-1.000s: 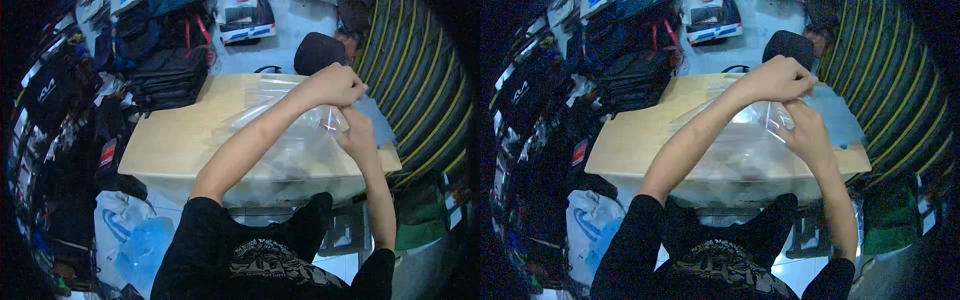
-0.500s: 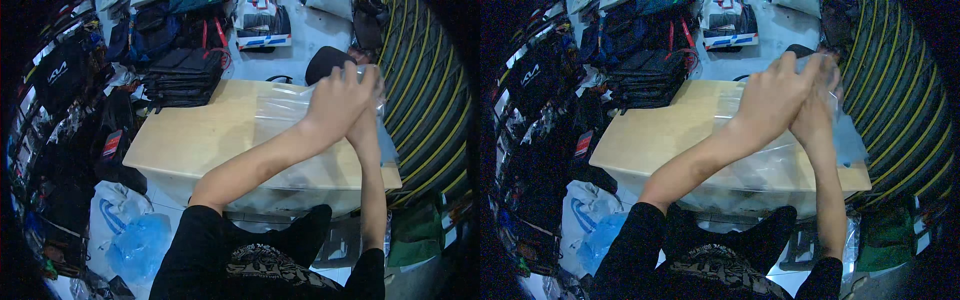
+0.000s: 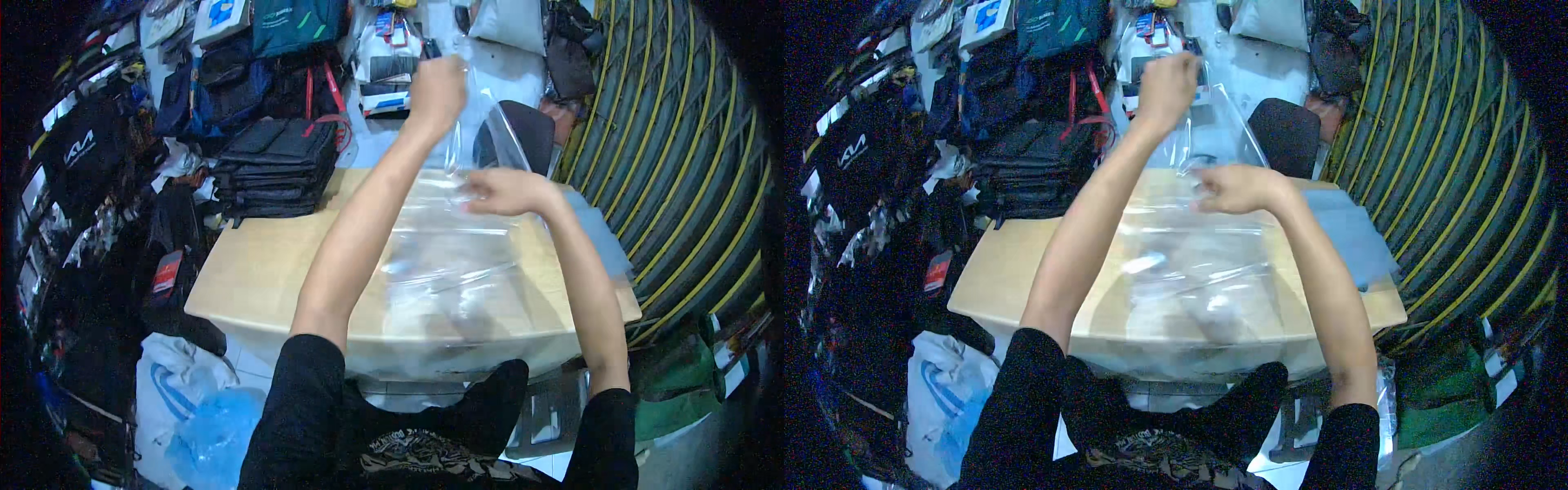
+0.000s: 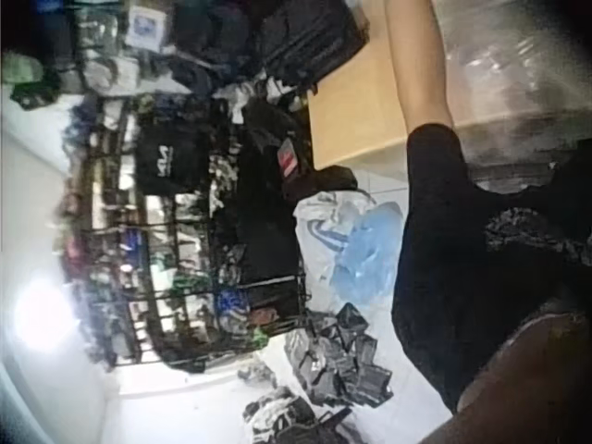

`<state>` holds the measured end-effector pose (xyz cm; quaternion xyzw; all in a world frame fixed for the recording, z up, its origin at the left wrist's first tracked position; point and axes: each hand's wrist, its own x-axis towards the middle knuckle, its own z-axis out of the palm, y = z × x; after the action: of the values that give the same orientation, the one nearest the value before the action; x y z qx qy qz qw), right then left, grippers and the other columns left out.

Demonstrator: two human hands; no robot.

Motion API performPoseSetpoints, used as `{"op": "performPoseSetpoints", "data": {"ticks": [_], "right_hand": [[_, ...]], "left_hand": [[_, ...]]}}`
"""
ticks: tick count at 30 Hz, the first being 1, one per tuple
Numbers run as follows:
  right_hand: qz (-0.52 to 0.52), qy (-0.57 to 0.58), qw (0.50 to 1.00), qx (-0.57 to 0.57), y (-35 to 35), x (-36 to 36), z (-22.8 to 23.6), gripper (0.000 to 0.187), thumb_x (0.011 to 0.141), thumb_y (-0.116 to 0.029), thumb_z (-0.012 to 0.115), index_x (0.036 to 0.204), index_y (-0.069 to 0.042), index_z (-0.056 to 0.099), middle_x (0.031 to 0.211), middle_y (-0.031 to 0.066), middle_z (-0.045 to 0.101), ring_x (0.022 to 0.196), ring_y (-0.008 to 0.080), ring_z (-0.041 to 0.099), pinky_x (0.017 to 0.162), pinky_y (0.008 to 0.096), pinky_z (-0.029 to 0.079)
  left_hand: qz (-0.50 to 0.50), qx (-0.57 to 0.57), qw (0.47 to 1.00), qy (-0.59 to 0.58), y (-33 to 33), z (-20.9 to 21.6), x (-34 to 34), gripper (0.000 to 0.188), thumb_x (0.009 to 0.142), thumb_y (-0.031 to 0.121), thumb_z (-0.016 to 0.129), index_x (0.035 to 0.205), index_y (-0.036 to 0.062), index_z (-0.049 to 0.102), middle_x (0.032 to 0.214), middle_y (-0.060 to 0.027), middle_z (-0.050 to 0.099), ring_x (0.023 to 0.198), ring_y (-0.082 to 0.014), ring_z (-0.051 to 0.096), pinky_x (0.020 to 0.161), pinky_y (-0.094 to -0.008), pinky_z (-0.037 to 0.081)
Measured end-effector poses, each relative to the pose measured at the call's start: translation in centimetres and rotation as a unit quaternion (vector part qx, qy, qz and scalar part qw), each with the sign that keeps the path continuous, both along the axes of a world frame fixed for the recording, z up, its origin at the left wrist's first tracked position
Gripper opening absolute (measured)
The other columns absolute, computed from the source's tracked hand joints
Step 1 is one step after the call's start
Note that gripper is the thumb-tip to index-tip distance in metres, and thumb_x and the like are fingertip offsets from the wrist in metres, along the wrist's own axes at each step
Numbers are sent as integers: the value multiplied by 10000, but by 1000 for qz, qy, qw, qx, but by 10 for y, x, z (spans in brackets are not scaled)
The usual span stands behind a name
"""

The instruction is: The person opens plastic sleeves by sliding their arms inside, inserts black bags into each sleeve by hand, and tosses the packaged bags onto a pile on the floor.

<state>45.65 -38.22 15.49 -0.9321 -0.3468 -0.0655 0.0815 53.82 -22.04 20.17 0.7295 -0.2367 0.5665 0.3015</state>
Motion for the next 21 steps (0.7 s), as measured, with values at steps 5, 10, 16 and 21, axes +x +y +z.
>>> {"op": "performPoseSetpoints", "data": {"ticks": [5, 10, 16, 21], "right_hand": [[33, 216, 857, 466, -39, 10, 13, 391, 890, -204, 591, 1211, 14, 545, 1177, 146, 597, 1101, 227, 553, 979, 347, 408], [-20, -202, 947, 248, -16, 67, -44, 430, 927, -336, 497, 1221, -22, 519, 1046, 141, 628, 950, 220, 610, 847, 375, 477], [-210, -129, 939, 240, -1, 83, 9, 448, 830, -371, 617, 1062, 11, 599, 906, 273, 627, 872, 433, 616, 774, 459, 498], [-216, -326, 885, 254, 14, 112, -24, 749, 717, -453, 715, 1181, 99, 513, 1073, 321, 575, 1047, 429, 555, 891, 467, 445]], "left_hand": [[-106, 193, 974, -48, -26, 4, -67, 171, 758, 136, 597, 899, 77, 673, 758, -173, 582, 722, -366, 607, 641, -434, 500], [-138, 342, 928, -47, -88, -23, -111, 142, 744, 145, 599, 853, 75, 656, 844, -153, 578, 704, -324, 639, 610, -428, 526], [-130, 295, 945, -60, -75, -93, -188, 228, 827, 210, 578, 966, 32, 612, 826, -115, 551, 469, -250, 607, 413, -313, 500], [-133, 259, 956, -34, -55, -109, -238, 331, 876, 258, 553, 1136, 57, 597, 814, -86, 532, 406, -186, 554, 355, -289, 449]]}}
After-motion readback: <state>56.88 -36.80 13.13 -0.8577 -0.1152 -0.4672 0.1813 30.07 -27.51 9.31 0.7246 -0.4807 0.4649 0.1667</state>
